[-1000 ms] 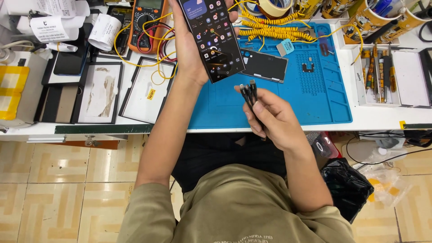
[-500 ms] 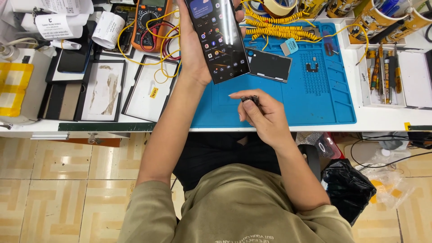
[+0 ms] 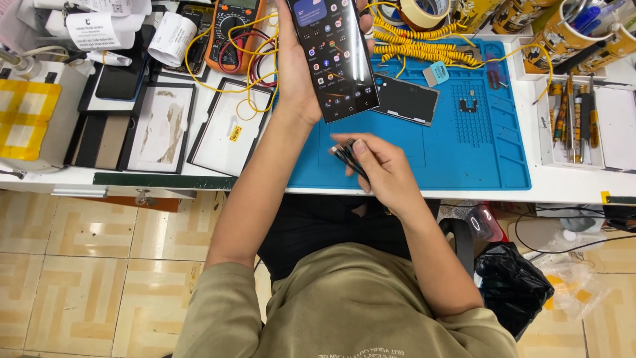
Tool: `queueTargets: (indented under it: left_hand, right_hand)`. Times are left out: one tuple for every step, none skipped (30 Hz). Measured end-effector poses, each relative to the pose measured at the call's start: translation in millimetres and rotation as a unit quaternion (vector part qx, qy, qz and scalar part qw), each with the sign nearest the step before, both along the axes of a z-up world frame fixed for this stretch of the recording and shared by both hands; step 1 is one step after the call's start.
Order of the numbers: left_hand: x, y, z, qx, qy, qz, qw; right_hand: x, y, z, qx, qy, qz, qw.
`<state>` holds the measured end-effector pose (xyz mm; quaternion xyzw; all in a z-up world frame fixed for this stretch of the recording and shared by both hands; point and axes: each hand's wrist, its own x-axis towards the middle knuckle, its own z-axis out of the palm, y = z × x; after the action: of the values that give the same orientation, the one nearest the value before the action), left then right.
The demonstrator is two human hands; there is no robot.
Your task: Testing the functionality of a smartphone, including the touchscreen responsiveness, charging port, and camera app.
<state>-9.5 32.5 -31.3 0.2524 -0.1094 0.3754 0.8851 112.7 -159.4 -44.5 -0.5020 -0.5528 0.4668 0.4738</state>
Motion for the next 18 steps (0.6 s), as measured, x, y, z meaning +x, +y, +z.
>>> queueTargets:
  left_hand:
    - [1.8, 1.5, -2.6, 0.001, -0.001, 0.001, 1.0]
    - [3.1, 3.0, -5.2, 0.006, -0.016, 0.006, 1.0]
    - [4.5, 4.6, -7.9, 0.011, -0.032, 0.012, 0.999]
    - [4.8, 4.3, -8.7, 0.01, -0.032, 0.012, 0.999]
    - [5.3, 4.0, -9.6, 0.015, -0.031, 0.017, 0.999]
    - [5.9, 4.4, -9.8, 0.021, -0.031, 0.023, 0.999]
    - [7.1, 4.4, -9.7, 0.021, -0.032, 0.023, 0.999]
    - [7.9, 3.9, -10.1, 0.025, -0.027, 0.038, 0.999]
    - [8.7, 3.4, -10.5, 0.03, -0.022, 0.053, 0.998]
    - [9.1, 2.7, -10.2, 0.03, -0.022, 0.053, 0.998]
    - [9.6, 2.0, -10.0, 0.04, -0.022, 0.059, 0.997]
    - [9.8, 1.4, -9.7, 0.049, -0.021, 0.065, 0.996]
    - [10.0, 1.7, -10.5, 0.049, -0.02, 0.065, 0.996]
    - [9.9, 2.2, -11.1, 0.039, -0.021, 0.058, 0.997]
    - [9.8, 2.8, -11.8, 0.028, -0.021, 0.05, 0.998]
    - [9.6, 2.1, -11.4, 0.028, -0.021, 0.051, 0.998]
    - [9.5, 1.6, -11.2, 0.027, -0.014, 0.057, 0.998]
    - [10.2, 0.7, -11.2, 0.027, -0.008, 0.063, 0.998]
  right_hand:
    - [0.6, 0.9, 0.2, 0.001, -0.001, 0.001, 1.0]
    - [0.9, 1.8, 0.4, 0.016, 0.019, -0.023, 0.999]
    - [1.2, 2.7, 0.5, 0.032, 0.038, -0.046, 0.998]
    - [0.6, 3.1, 2.8, 0.031, 0.038, -0.046, 0.998]
    - [0.0, 3.4, 5.0, 0.025, 0.044, -0.067, 0.996]
    - [-0.3, 4.5, 7.6, 0.021, 0.05, -0.087, 0.995]
    - [0.3, 5.4, 7.7, 0.021, 0.049, -0.087, 0.995]
    - [0.4, 5.8, 7.3, 0.023, 0.04, -0.084, 0.995]
    - [0.5, 6.1, 6.9, 0.025, 0.031, -0.082, 0.996]
    - [-0.4, 5.6, 7.7, 0.025, 0.03, -0.081, 0.996]
    - [-1.4, 5.2, 8.5, 0.013, 0.009, -0.097, 0.995]
    - [-2.6, 4.8, 9.1, 0.0, -0.011, -0.114, 0.993]
    - [-0.9, 4.4, 4.7, 0.0, -0.011, -0.114, 0.993]
    - [0.7, 4.3, 0.5, -0.008, -0.011, -0.099, 0.995]
    - [2.3, 4.3, -3.8, -0.015, -0.011, -0.085, 0.996]
    - [3.8, 2.9, -5.1, -0.016, -0.012, -0.084, 0.996]
    - [5.5, 1.4, -6.6, -0.02, -0.023, -0.052, 0.998]
    - [7.6, -0.5, -8.2, -0.024, -0.035, -0.021, 0.999]
